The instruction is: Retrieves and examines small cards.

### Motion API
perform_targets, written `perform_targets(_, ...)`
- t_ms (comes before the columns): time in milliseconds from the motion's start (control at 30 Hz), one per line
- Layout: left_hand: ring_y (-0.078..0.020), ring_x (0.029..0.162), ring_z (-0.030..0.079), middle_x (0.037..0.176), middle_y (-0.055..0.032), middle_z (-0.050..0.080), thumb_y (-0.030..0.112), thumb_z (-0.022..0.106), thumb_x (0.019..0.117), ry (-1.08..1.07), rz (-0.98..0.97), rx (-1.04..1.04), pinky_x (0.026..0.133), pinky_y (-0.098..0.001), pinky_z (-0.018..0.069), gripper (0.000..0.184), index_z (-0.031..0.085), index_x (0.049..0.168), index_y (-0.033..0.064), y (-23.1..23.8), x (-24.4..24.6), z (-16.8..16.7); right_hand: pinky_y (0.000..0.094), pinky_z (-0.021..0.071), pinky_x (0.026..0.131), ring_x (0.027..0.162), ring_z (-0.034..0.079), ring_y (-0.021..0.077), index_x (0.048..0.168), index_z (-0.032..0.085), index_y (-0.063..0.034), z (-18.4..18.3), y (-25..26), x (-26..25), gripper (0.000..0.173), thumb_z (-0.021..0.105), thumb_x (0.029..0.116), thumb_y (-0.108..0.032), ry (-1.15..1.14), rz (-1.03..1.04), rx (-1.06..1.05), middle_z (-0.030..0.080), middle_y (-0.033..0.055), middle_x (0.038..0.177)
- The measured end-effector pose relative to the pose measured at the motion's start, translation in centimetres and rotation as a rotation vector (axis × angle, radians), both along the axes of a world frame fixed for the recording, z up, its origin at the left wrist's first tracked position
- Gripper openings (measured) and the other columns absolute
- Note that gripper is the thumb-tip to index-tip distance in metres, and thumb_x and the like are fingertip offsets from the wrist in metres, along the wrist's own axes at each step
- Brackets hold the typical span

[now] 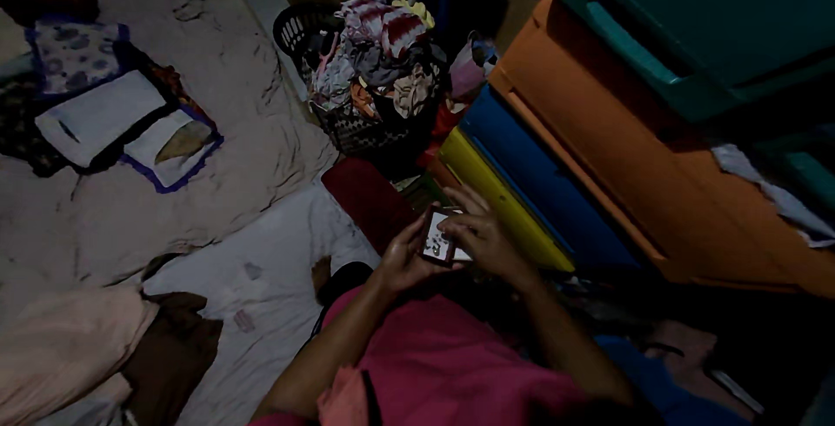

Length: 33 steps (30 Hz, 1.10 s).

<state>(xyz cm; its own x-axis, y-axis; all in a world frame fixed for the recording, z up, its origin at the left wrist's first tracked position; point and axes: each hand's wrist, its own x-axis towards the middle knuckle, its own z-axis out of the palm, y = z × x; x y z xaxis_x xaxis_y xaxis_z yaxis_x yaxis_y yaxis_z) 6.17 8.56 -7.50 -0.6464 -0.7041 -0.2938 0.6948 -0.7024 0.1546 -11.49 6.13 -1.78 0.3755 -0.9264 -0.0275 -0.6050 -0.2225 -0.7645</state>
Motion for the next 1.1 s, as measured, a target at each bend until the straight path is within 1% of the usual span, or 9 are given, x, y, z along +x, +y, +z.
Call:
perform_targets(67, -0.0337, 0.116, 0.065, 0.126, -0.0154, 0.065, 0.042, 0.018, 0.1111, 0.032, -0.015, -0.015, 0.094, -0.055, 0.0552, 0.051, 0.051, 0.137, 0.014, -0.1, 0.0, -0.1, 0.0508, 0.0296, 0.121, 0.152, 0.028, 0.0362, 0.103, 0.08, -0.0098, 0.1, 0.1, -0.2, 0.026, 0.057, 0.1022, -0.023, -0.07, -0.048, 0.065, 0.05, 0.0132, 0.153)
perform_targets(167, -0.0345, 0.116, 0.065, 0.125, -0.0158, 0.066, 0.041, 0.016, 0.111, 0.06, -0.028, -0.029, 0.094, -0.0555, 0.0553, 0.051, 0.052, 0.136, 0.0145, -0.1, -0.1, -0.2, 0.0454, 0.0349, 0.119, 0.151, 0.031, 0.0345, 0.101, 0.079, -0.0061, 0.2, 0.3, -0.1, 0.024, 0.059, 0.1015, -0.019, -0.13, -0.118, 0.116, 0.05, 0.0162, 0.152)
perform_targets(300, -0.0337, 0.114, 0.066, 0.125, -0.0152, 0.066, 0.041, 0.015, 0.1108, 0.039, -0.042, -0.04, 0.092, -0.0547, 0.0561, 0.052, 0.052, 0.136, 0.0135, -0.2, -0.2, -0.4, 0.0451, 0.0336, 0.119, 0.15, 0.032, 0.0352, 0.1, 0.078, -0.0029, 0.4, 0.4, 0.1, 0.023, 0.059, 0.1014, -0.015, -0.158, -0.175, 0.143, 0.051, 0.0192, 0.15)
perform_targets(400, -0.0342, 0.115, 0.066, 0.125, -0.0157, 0.066, 0.041, 0.015, 0.1108, 0.039, -0.046, -0.035, 0.093, -0.0543, 0.0561, 0.052, 0.051, 0.136, 0.0135, -0.3, -0.2, -0.5, 0.0436, 0.0372, 0.118, 0.149, 0.034, 0.0349, 0.099, 0.078, -0.0028, 0.5, 0.5, 0.3, 0.023, 0.058, 0.1018, -0.013, -0.165, -0.207, 0.157, 0.053, 0.0194, 0.149)
perform_targets(600, -0.0332, 0.114, 0.066, 0.124, -0.0152, 0.066, 0.04, 0.014, 0.1109, 0.034, -0.068, -0.034, 0.092, -0.0529, 0.0567, 0.052, 0.053, 0.135, 0.0139, -0.5, 0.0, -0.4, 0.0442, 0.0346, 0.119, 0.148, 0.035, 0.0368, 0.096, 0.078, -0.0003, 0.7, 0.4, 0.7, 0.024, 0.057, 0.1013, -0.01, -0.182, -0.237, 0.133, 0.053, 0.0227, 0.147)
perform_targets(733, -0.0333, 0.114, 0.066, 0.125, -0.0144, 0.066, 0.04, 0.015, 0.1109, 0.035, -0.074, -0.04, 0.09, -0.0532, 0.057, 0.05, 0.051, 0.138, 0.0169, -0.5, 0.2, -0.4, 0.0466, 0.0294, 0.121, 0.15, 0.031, 0.0366, 0.094, 0.078, 0.0007, 0.8, 0.3, 1.0, 0.026, 0.056, 0.1022, -0.012, -0.15, -0.242, 0.125, 0.05, 0.0201, 0.152)
perform_targets(833, -0.034, 0.115, 0.066, 0.127, -0.0146, 0.065, 0.039, 0.015, 0.111, 0.049, -0.075, -0.045, 0.091, -0.0541, 0.0566, 0.05, 0.049, 0.141, 0.0182, -0.5, 0.2, -0.6, 0.0462, 0.0311, 0.12, 0.151, 0.03, 0.0362, 0.094, 0.078, 0.0013, 0.7, 0.3, 1.2, 0.03, 0.055, 0.1039, -0.015, -0.107, -0.25, 0.121, 0.048, 0.0176, 0.154)
perform_targets(1000, -0.0335, 0.115, 0.066, 0.125, -0.0152, 0.066, 0.04, 0.014, 0.1106, 0.063, -0.1, -0.078, 0.092, -0.0535, 0.0562, 0.053, 0.053, 0.135, 0.0142, -0.6, 0.2, -0.8, 0.0465, 0.0274, 0.122, 0.152, 0.029, 0.0351, 0.091, 0.077, 0.0024, 0.7, 0.1, 1.1, 0.031, 0.054, 0.1047, -0.014, -0.082, -0.257, 0.148, 0.049, 0.0156, 0.154)
perform_targets(1100, -0.034, 0.114, 0.066, 0.125, -0.0163, 0.066, 0.041, 0.014, 0.1105, 0.08, -0.109, -0.081, 0.092, -0.0531, 0.0565, 0.054, 0.054, 0.132, 0.0119, -0.6, 0.1, -0.8, 0.048, 0.0257, 0.122, 0.152, 0.028, 0.0368, 0.09, 0.077, 0.0029, 0.8, 0.1, 1.0, 0.031, 0.055, 0.1043, -0.013, -0.073, -0.266, 0.155, 0.049, 0.0163, 0.154)
